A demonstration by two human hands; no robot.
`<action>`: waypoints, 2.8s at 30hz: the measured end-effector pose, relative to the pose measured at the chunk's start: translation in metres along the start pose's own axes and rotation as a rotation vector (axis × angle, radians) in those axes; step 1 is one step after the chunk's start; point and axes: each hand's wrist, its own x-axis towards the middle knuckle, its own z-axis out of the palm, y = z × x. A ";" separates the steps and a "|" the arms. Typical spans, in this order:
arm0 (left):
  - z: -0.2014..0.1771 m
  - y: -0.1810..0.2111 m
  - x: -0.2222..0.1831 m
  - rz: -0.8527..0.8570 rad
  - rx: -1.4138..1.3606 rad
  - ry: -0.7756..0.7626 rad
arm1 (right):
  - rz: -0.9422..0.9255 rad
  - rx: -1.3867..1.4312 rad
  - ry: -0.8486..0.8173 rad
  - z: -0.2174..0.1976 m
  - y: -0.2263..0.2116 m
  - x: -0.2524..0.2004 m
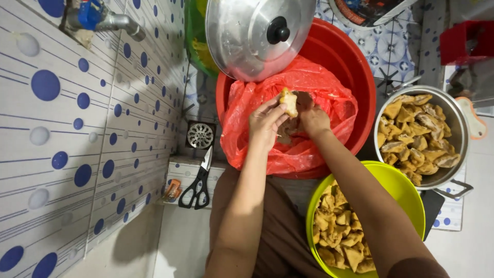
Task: Stuffing fried tofu pieces with a meat or vegetable mixture using a spoon.
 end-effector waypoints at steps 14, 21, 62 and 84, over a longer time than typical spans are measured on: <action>-0.001 0.002 0.000 -0.010 0.025 -0.019 | -0.006 0.006 -0.086 -0.007 0.002 -0.004; -0.004 0.000 0.001 -0.005 0.056 0.001 | 0.081 0.214 -0.297 -0.066 0.020 -0.029; -0.015 -0.013 0.005 -0.462 -0.279 0.111 | 0.114 0.865 0.581 -0.104 -0.005 -0.198; 0.018 0.002 -0.026 -0.181 0.144 -0.211 | 0.419 1.586 0.299 -0.163 0.022 -0.211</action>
